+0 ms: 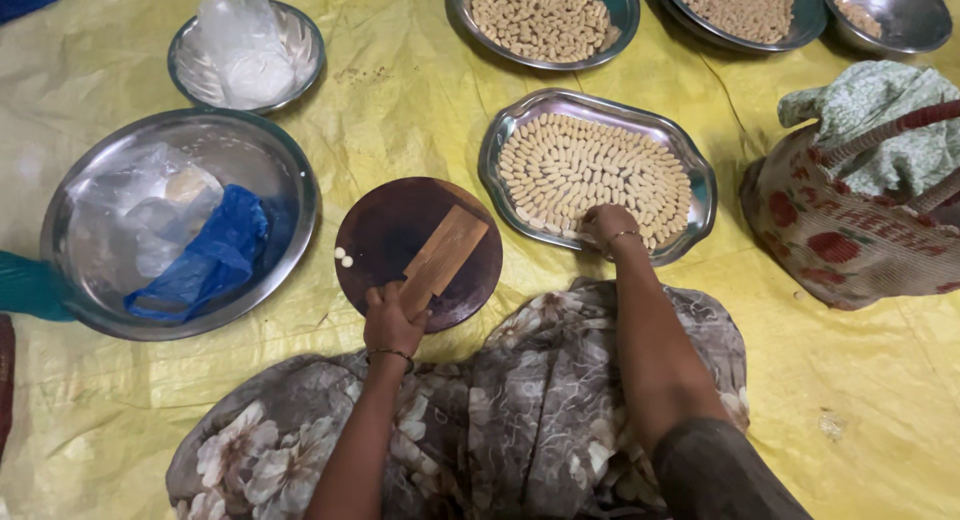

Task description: The person sits on the floor and uses a wooden board to press small dough balls into elongated shapes, placing them on a metal tray. They then roll a larger piece of dough into a long rope, cut it into small pieces, and roll each piece into a ball.

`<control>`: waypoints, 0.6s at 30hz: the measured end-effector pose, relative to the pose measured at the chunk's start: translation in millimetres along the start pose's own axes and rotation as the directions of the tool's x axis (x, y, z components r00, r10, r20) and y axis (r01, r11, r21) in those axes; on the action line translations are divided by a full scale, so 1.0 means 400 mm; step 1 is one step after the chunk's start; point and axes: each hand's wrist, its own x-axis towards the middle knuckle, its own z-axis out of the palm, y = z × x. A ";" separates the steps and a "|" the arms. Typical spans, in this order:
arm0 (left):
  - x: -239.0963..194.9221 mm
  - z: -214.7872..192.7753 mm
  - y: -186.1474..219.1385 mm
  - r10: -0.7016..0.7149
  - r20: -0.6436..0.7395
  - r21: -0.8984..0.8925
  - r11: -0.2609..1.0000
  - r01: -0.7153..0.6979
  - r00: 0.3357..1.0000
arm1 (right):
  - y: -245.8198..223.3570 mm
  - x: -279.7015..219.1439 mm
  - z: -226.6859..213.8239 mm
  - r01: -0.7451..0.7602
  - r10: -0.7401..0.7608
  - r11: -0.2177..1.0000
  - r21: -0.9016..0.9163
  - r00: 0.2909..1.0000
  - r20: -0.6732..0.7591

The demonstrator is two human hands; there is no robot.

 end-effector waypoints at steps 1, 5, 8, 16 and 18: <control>-0.001 0.003 -0.001 -0.001 0.001 0.002 1.000 0.001 1.000 | -0.009 -0.004 -0.011 0.027 -0.028 0.999 0.022 0.999 0.037; 0.008 0.006 -0.004 0.012 -0.016 -0.003 1.000 -0.012 1.000 | -0.071 -0.014 -0.038 0.102 -0.078 0.991 -0.092 0.968 0.240; 0.003 0.007 -0.006 0.012 -0.018 -0.007 1.000 -0.012 1.000 | -0.112 -0.025 -0.009 0.086 -0.027 0.952 -0.293 0.980 0.199; 0.005 -0.006 0.006 -0.009 0.019 0.011 1.000 0.009 1.000 | -0.098 -0.008 0.043 0.112 -0.074 0.929 -0.352 0.990 0.120; 0.003 -0.010 0.005 -0.019 0.046 0.017 1.000 0.018 0.999 | -0.107 -0.007 0.045 0.166 -0.147 0.913 -0.372 0.986 0.080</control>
